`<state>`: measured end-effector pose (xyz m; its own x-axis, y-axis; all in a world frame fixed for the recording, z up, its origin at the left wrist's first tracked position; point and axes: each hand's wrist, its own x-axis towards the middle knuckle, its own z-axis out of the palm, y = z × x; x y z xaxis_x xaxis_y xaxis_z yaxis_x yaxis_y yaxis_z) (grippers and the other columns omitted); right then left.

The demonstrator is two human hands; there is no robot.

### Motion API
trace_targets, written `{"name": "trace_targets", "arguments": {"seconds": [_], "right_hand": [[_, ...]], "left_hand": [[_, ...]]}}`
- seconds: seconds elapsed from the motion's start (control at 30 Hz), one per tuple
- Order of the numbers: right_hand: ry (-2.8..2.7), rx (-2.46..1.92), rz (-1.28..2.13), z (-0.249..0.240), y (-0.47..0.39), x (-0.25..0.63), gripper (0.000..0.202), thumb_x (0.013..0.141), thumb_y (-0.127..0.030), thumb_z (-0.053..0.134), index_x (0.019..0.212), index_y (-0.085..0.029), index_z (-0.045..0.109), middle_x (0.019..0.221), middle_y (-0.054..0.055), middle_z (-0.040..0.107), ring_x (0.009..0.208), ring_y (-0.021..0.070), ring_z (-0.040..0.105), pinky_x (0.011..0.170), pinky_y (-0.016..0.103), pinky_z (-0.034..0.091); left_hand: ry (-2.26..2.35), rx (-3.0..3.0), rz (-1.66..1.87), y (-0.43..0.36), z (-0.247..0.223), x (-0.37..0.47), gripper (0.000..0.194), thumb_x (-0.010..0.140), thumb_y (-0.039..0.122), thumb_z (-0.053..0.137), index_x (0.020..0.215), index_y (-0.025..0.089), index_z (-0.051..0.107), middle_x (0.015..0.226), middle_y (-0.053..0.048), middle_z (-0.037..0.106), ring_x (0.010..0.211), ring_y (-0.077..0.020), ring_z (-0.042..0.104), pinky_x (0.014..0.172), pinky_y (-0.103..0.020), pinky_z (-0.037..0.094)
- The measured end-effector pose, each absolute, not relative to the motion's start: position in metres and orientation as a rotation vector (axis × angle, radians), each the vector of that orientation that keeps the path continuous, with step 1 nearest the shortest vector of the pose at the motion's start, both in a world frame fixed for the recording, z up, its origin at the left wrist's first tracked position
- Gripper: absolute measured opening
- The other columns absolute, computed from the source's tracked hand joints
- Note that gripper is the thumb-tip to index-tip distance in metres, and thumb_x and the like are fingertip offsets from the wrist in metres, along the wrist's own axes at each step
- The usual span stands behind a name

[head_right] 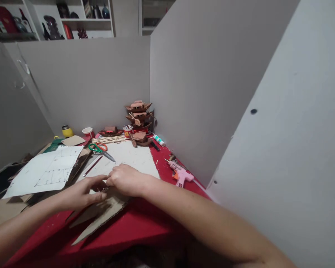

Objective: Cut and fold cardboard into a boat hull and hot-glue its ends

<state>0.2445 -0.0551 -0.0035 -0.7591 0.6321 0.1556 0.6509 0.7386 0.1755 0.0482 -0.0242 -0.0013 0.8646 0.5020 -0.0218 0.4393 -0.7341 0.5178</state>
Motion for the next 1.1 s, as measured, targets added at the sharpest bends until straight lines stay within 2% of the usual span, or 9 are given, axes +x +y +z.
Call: {"name": "trace_targets", "arguments": {"seconds": [0.1, 0.2, 0.3, 0.43, 0.53, 0.63, 0.8, 0.97, 1.1], "right_hand": [[-2.797, -0.997, -0.363, 0.008, -0.062, 0.237, 0.011, 0.087, -0.021, 0.059, 0.081, -0.017, 0.067, 0.083, 0.005, 0.070, 0.080, 0.0196, 0.058, 0.075, 0.033, 0.041], [-2.614, -0.933, -0.472, 0.008, -0.069, 0.236, 0.012, 0.089, -0.017, 0.054, 0.087, -0.016, 0.066, 0.090, 0.008, 0.070, 0.093, 0.0225, 0.057, 0.096, 0.045, 0.035], [-2.176, -0.956, -0.458, 0.003, -0.071, 0.247, 0.027, 0.090, -0.021, 0.053, 0.117, -0.017, 0.058, 0.122, 0.014, 0.060, 0.117, 0.0253, 0.049, 0.106, 0.050, 0.027], [-1.531, -1.178, -0.030, -0.007, -0.055, 0.266, 0.039, 0.089, -0.030, 0.053, 0.125, -0.014, 0.052, 0.121, 0.015, 0.059, 0.110, 0.0243, 0.054, 0.094, 0.041, 0.044], [-1.420, -1.244, 0.394, -0.019, -0.039, 0.270, 0.039, 0.087, -0.035, 0.054, 0.117, -0.010, 0.058, 0.111, 0.015, 0.064, 0.095, 0.0241, 0.061, 0.081, 0.037, 0.050], [-1.444, -1.178, 0.669, -0.032, -0.033, 0.268, 0.028, 0.087, -0.030, 0.051, 0.101, -0.011, 0.065, 0.095, 0.010, 0.070, 0.087, 0.0226, 0.063, 0.078, 0.033, 0.050], [-1.432, -1.162, 0.723, -0.046, -0.039, 0.265, 0.018, 0.085, -0.022, 0.051, 0.092, -0.014, 0.066, 0.087, 0.006, 0.069, 0.082, 0.0194, 0.062, 0.077, 0.030, 0.047], [-1.320, -1.051, 0.919, -0.053, -0.041, 0.262, 0.012, 0.084, -0.023, 0.056, 0.093, -0.017, 0.061, 0.084, 0.002, 0.067, 0.078, 0.0160, 0.061, 0.072, 0.027, 0.047], [-1.231, -1.018, 0.964, -0.052, -0.045, 0.259, 0.013, 0.081, -0.024, 0.060, 0.093, -0.018, 0.062, 0.080, -0.001, 0.064, 0.072, 0.0132, 0.058, 0.068, 0.025, 0.046]], "left_hand": [[0.719, 2.085, 0.302, -0.032, -0.007, 0.062, 0.046, 0.070, 0.014, 0.060, 0.116, 0.017, 0.054, 0.118, -0.005, 0.063, 0.109, -0.0231, 0.055, 0.097, -0.034, 0.041], [0.898, 1.843, 0.475, -0.035, -0.023, 0.074, 0.044, 0.071, 0.008, 0.050, 0.114, 0.017, 0.052, 0.115, -0.007, 0.064, 0.108, -0.0247, 0.056, 0.093, -0.037, 0.045], [0.921, 1.751, 0.586, -0.033, -0.034, 0.082, 0.053, 0.078, 0.008, 0.036, 0.130, 0.016, 0.036, 0.114, -0.011, 0.064, 0.096, -0.0218, 0.063, 0.083, -0.036, 0.050], [0.819, 1.400, 0.722, -0.029, -0.035, 0.089, 0.063, 0.074, 0.009, 0.040, 0.136, 0.018, 0.033, 0.105, -0.009, 0.069, 0.085, -0.0216, 0.068, 0.075, -0.035, 0.053], [0.762, 1.319, 0.764, -0.028, -0.033, 0.097, 0.068, 0.071, 0.008, 0.046, 0.138, 0.020, 0.036, 0.113, -0.007, 0.069, 0.098, -0.0229, 0.066, 0.085, -0.036, 0.052], [0.751, 1.345, 0.776, -0.029, -0.032, 0.106, 0.057, 0.080, 0.017, 0.051, 0.136, 0.020, 0.044, 0.127, -0.006, 0.063, 0.115, -0.0236, 0.058, 0.099, -0.037, 0.045], [0.909, 1.509, 0.849, -0.028, -0.036, 0.110, 0.048, 0.090, 0.048, 0.043, 0.125, 0.020, 0.059, 0.138, -0.004, 0.054, 0.135, -0.0235, 0.039, 0.112, -0.036, 0.030], [1.076, 1.639, 0.827, -0.028, -0.040, 0.104, 0.055, 0.094, 0.050, 0.028, 0.127, 0.018, 0.058, 0.136, -0.004, 0.055, 0.132, -0.0218, 0.042, 0.115, -0.039, 0.026], [1.070, 1.737, 0.823, -0.031, -0.034, 0.103, 0.051, 0.094, 0.047, 0.029, 0.121, 0.020, 0.064, 0.128, -0.004, 0.063, 0.131, -0.0241, 0.044, 0.111, -0.039, 0.033]]}}
